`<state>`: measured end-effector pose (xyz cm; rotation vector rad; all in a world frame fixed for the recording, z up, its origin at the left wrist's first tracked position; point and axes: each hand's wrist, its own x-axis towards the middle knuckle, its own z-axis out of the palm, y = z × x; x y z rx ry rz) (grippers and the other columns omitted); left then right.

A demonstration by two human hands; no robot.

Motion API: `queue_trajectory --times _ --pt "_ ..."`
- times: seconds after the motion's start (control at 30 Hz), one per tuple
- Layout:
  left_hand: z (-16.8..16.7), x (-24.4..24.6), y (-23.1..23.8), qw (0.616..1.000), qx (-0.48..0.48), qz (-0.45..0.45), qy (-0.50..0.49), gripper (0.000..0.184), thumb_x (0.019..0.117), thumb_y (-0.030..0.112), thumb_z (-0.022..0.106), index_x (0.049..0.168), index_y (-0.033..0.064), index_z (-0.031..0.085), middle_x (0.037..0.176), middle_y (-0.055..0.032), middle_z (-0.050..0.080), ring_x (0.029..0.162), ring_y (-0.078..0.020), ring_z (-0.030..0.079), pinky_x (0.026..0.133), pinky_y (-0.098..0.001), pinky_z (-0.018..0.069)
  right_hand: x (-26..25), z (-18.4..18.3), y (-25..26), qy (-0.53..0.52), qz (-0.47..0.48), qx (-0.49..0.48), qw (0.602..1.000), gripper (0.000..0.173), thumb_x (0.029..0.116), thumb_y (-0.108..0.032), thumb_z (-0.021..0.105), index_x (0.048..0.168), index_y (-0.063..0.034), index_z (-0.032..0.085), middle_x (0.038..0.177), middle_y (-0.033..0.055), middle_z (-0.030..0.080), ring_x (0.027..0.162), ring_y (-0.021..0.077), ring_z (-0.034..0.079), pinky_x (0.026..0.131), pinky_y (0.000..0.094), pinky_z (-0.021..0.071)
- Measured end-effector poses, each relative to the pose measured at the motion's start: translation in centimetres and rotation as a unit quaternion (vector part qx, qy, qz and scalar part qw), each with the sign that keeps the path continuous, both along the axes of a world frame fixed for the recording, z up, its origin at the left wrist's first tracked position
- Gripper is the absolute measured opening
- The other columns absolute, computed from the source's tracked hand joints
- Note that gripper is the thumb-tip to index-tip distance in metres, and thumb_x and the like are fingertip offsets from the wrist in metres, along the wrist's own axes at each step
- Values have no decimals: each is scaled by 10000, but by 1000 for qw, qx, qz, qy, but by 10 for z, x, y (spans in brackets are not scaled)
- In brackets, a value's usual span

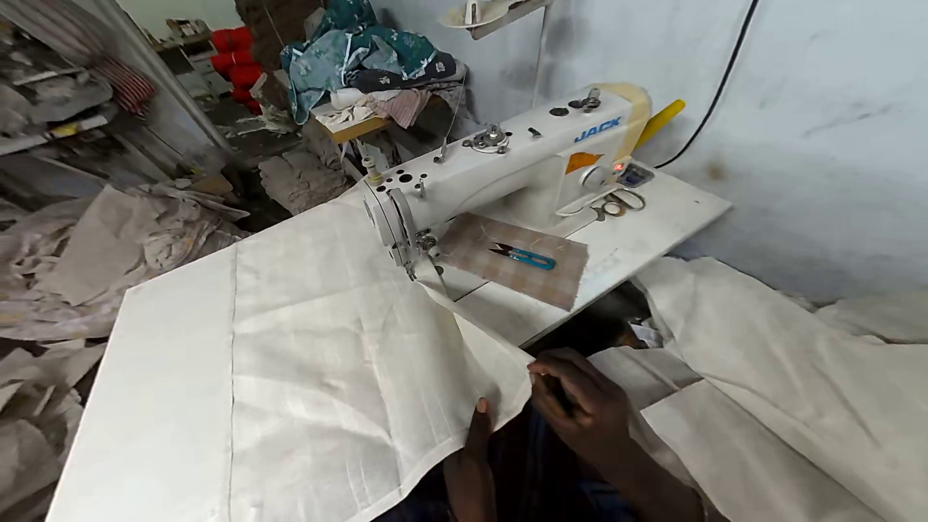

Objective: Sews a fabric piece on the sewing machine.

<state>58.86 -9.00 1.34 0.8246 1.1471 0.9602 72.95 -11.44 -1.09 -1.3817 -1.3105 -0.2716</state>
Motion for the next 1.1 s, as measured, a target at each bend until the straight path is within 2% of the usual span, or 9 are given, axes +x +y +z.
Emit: queue_trajectory --times 0.13,0.2,0.47,0.7,0.83,0.9,0.97,1.03,1.1 --pt "13 -1 2 999 12 -32 -10 227 1042 31 491 1210 -112 545 1027 -68 675 936 -31 679 874 -231 575 -4 8 -7 -228 31 -39 972 141 1012 -102 531 1016 -85 671 972 90 680 951 198 653 920 227 515" --pt "11 2 0 999 10 -34 -16 177 1048 39 466 1099 -61 603 916 -4 692 882 13 664 856 -185 547 -10 7 -12 -262 84 -52 960 166 1030 -91 516 1048 -97 680 997 78 688 982 204 650 964 256 497" --pt "-5 -7 0 996 -10 -71 -56 295 1089 127 349 1099 -16 607 931 11 699 916 -20 675 886 -224 552 -22 -5 -13 -41 154 -56 986 97 1052 -146 567 1088 -63 602 1009 89 679 1049 128 657 992 175 491" --pt "-18 -7 -5 989 -46 -102 -95 377 1111 165 253 1129 -8 586 970 6 715 962 -34 680 925 -242 548 -15 -23 -17 -123 167 -72 976 173 1052 -141 547 1090 -79 704 1099 79 685 1098 206 605 1050 242 432" --pt "-20 -24 -4 952 -95 -289 -39 554 1117 307 96 1286 -56 477 1018 -50 720 876 -104 723 775 -301 619 -9 -43 -11 -189 137 -71 970 198 1051 -139 490 992 -134 679 975 32 687 1013 185 630 989 280 454" --pt "-15 -40 1 888 -108 -446 17 542 1113 295 188 1321 -99 496 1039 -97 745 879 -154 721 793 -340 585 -6 -70 -9 -175 155 -100 967 195 997 -102 536 920 -104 716 886 52 700 921 212 667 908 301 520" --pt "-5 -45 17 880 -46 -471 29 379 1085 163 356 1181 -77 633 956 -43 759 842 -98 719 783 -294 591 -4 -90 -7 -142 188 -119 964 179 994 -109 560 924 -77 721 888 82 698 908 239 669 883 312 536" --pt "-1 -35 51 924 116 -347 108 245 1018 43 472 1095 -53 684 1059 -41 731 1005 -59 673 921 -249 541 -9 -83 -7 -138 190 -125 964 192 998 -134 556 915 -91 725 891 71 696 917 230 659 889 294 529" --pt "-18 -17 111 883 279 -235 294 297 998 -11 486 1226 -106 651 1294 -234 647 1264 -309 590 1109 -429 438 -12 -74 -6 -155 180 -125 963 203 1004 -144 555 879 -112 713 847 50 679 891 213 649 880 270 515"
